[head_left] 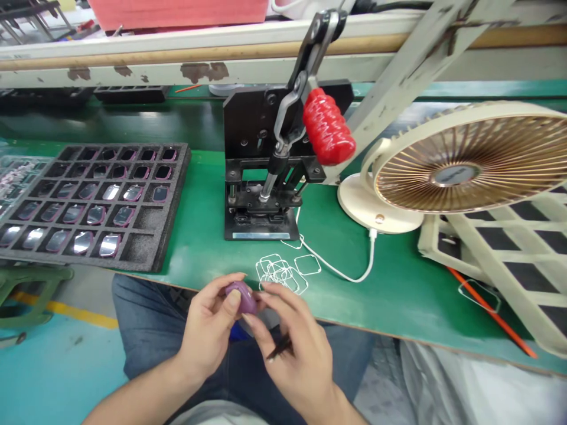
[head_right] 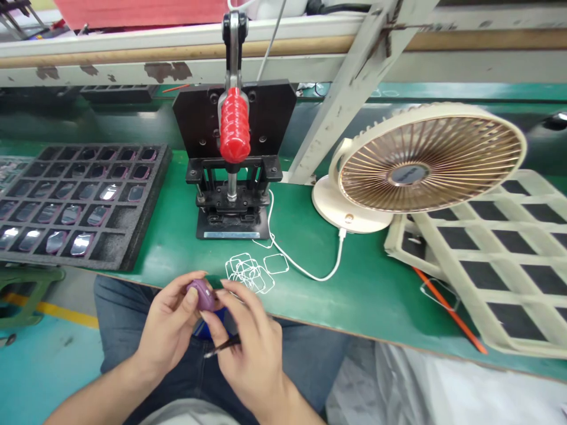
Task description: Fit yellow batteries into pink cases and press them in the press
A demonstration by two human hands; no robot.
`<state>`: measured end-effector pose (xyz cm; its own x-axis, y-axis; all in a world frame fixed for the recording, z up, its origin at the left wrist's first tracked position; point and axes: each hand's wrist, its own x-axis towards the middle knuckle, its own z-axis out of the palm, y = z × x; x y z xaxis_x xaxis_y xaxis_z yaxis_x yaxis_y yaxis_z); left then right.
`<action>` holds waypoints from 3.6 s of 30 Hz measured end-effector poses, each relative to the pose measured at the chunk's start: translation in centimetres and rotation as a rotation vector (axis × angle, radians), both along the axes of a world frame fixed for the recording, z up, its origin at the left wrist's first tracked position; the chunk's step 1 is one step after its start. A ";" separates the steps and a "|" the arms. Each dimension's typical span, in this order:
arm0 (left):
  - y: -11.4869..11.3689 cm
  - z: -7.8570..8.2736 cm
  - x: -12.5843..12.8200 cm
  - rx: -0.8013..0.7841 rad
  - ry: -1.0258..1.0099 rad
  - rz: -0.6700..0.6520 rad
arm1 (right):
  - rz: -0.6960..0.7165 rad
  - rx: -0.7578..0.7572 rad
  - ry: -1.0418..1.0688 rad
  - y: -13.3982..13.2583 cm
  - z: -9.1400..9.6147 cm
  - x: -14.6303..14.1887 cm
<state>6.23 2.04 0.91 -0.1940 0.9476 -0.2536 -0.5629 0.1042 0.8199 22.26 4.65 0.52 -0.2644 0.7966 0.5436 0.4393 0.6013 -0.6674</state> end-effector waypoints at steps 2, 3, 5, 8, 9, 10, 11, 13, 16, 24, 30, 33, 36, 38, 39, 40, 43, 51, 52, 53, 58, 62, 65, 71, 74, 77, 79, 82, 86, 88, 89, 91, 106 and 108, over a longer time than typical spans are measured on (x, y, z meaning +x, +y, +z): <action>0.2 0.4 -0.1 0.025 -0.043 -0.006 | 0.017 -0.112 0.027 0.3 0.8 -0.1; 0.3 0.5 -0.3 0.048 -0.054 -0.019 | 0.055 -0.140 0.005 0.4 1.2 -0.1; 0.5 0.6 -0.4 0.092 -0.057 -0.031 | 0.147 -0.142 -0.077 0.6 1.6 0.0; 0.6 0.5 -0.4 0.158 -0.058 -0.047 | 0.227 -0.087 -0.111 0.7 1.6 0.0; 0.5 0.5 -0.3 0.176 -0.055 -0.053 | 0.236 -0.063 -0.088 0.7 1.5 -0.1; 0.5 0.4 -0.3 0.185 -0.045 -0.065 | 0.235 -0.046 -0.050 0.7 1.4 -0.1; 0.5 0.4 -0.4 0.186 -0.020 -0.084 | 0.228 -0.053 -0.001 0.6 1.4 -0.1; 0.6 0.5 -0.8 0.185 0.111 -0.147 | 0.218 -0.209 0.129 0.6 1.3 -0.1; 1.3 0.8 -2.2 0.299 0.479 -0.234 | 0.293 -0.791 0.422 0.6 1.5 0.0; 3.4 1.9 -5.1 0.949 1.195 -0.269 | 0.397 -1.275 0.509 1.8 2.5 0.9; 7.3 2.2 -4.2 0.774 1.289 -0.144 | -0.148 0.061 0.136 9.7 10.2 4.2; 10.2 1.8 -3.9 0.785 1.335 -0.182 | -0.073 0.482 0.047 14.1 14.7 3.5; 11.8 1.2 -4.3 0.787 1.359 -0.251 | 0.132 0.603 -0.180 17.2 16.5 1.8; 12.1 0.9 -4.8 0.783 1.370 -0.283 | 0.195 0.642 -0.276 18.6 16.4 0.9; 12.0 0.7 -5.0 0.782 1.374 -0.297 | 0.208 0.656 -0.286 19.1 16.2 0.7; 11.9 0.6 -5.3 0.781 1.377 -0.309 | 0.211 0.659 -0.271 19.5 16.0 0.6; 12.0 0.5 -5.8 0.774 1.382 -0.338 | 0.189 0.585 -0.118 19.7 16.9 0.0; 12.3 0.3 -6.6 0.765 1.364 -0.346 | 0.038 0.197 0.476 20.9 23.3 -2.5; 12.3 0.3 -6.7 0.764 1.356 -0.344 | 0.006 0.138 0.534 21.1 23.1 -2.1; 12.2 0.2 -6.7 0.764 1.346 -0.342 | -0.001 0.069 0.596 21.2 22.5 -1.6; 12.2 -0.3 -6.8 0.738 1.288 -0.320 | 0.236 -0.294 0.811 19.9 16.8 0.8; 11.7 0.7 -6.7 0.741 1.219 -0.326 | 0.187 -0.290 0.821 18.3 12.4 1.1; 10.9 2.5 -5.3 0.762 1.152 -0.349 | 0.125 -0.281 0.799 17.4 10.1 0.8; 10.7 4.4 -0.1 0.647 1.008 -0.327 | 0.095 -0.245 0.778 15.4 7.8 -0.3; 11.3 3.9 0.8 0.613 1.015 -0.283 | 0.069 -0.219 0.789 14.9 7.5 -0.3; 11.5 3.2 0.2 0.595 1.077 -0.285 | 0.012 -0.123 0.888 15.2 8.0 0.7; 11.4 3.0 -0.5 0.600 1.132 -0.300 | -0.003 -0.068 0.953 15.6 8.6 1.4; 11.2 3.2 -1.2 0.614 1.227 -0.307 | 0.057 -0.103 0.968 15.9 9.4 1.8; 10.5 3.7 -1.9 0.753 1.480 -0.282 | 0.165 -0.243 0.940 15.6 9.3 1.5; 9.9 3.6 -2.3 0.840 1.533 -0.246 | 0.160 -0.266 0.899 15.4 9.2 1.7; 9.6 3.4 -2.6 0.856 1.504 -0.214 | 0.136 -0.253 0.852 15.5 9.3 1.8; 9.3 2.8 -3.2 0.846 1.412 -0.145 | 0.043 -0.133 0.696 15.7 10.4 2.3; 12.7 0.3 -4.4 0.736 1.341 0.040 | -0.293 0.669 0.064 19.8 14.6 0.0; 12.6 0.4 -5.1 0.688 1.332 0.112 | -0.157 0.659 -0.228 17.6 10.5 0.8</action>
<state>1.08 14.59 1.27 0.0044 0.7700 0.6381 0.6346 -0.4953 0.5933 23.09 22.26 11.06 -0.3383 0.3592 0.8698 0.6389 0.7663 -0.0679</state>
